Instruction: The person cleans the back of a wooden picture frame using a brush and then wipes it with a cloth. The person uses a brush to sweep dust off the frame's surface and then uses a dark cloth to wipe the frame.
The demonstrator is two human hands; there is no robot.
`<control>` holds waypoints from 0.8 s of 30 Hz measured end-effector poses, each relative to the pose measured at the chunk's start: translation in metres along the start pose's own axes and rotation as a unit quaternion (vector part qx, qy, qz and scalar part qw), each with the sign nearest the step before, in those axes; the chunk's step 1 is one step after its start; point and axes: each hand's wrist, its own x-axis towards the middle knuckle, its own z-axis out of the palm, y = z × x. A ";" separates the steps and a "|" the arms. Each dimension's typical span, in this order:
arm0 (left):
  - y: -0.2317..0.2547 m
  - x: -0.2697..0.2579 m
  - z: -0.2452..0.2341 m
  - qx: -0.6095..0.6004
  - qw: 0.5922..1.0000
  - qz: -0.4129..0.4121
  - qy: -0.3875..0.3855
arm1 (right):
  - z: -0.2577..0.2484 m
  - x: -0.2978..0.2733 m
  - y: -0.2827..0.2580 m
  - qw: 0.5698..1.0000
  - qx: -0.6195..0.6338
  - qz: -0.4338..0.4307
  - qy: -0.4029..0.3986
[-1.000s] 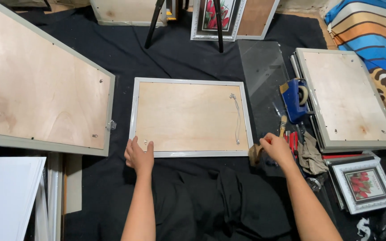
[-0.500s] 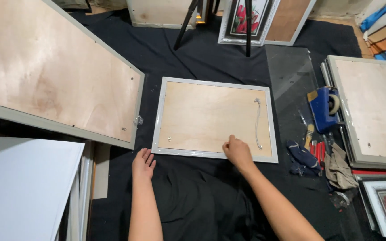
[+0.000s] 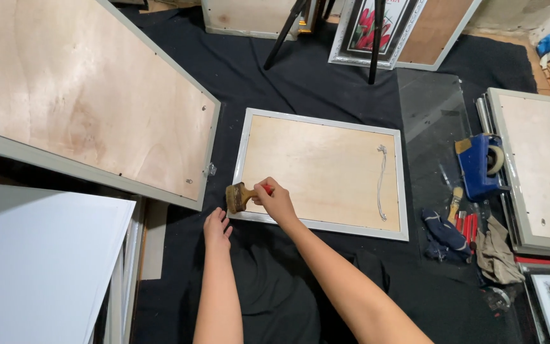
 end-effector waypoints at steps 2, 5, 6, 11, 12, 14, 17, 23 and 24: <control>0.005 -0.008 0.002 0.011 1.000 0.001 0.004 | -0.006 0.004 0.026 0.999 0.041 0.018 0.009; 0.008 -0.015 0.005 0.029 1.000 0.006 0.010 | -0.030 0.004 0.057 0.995 0.088 0.038 0.030; 0.008 -0.016 0.007 0.035 0.999 0.008 0.012 | -0.041 0.004 0.065 0.994 0.092 0.041 0.042; 0.003 -0.005 0.004 0.067 0.998 0.016 0.008 | -0.131 -0.017 0.102 0.991 0.066 0.068 0.089; 0.005 -0.010 0.005 0.086 0.996 0.022 0.008 | -0.152 -0.026 0.107 0.988 0.067 0.081 0.109; 0.004 -0.007 0.005 0.099 0.995 0.025 0.005 | -0.194 -0.035 0.125 0.988 -0.025 0.091 0.125; 0.002 -0.006 0.005 0.122 0.992 0.033 0.001 | -0.263 -0.046 0.165 0.968 -0.150 0.110 0.169; 0.003 -0.010 0.004 0.165 0.985 0.054 0.002 | -0.366 -0.098 0.167 0.892 -0.333 0.136 0.276; 0.007 -0.018 0.006 0.177 0.982 0.066 0.008 | -0.369 -0.107 0.157 0.859 -0.392 0.139 0.299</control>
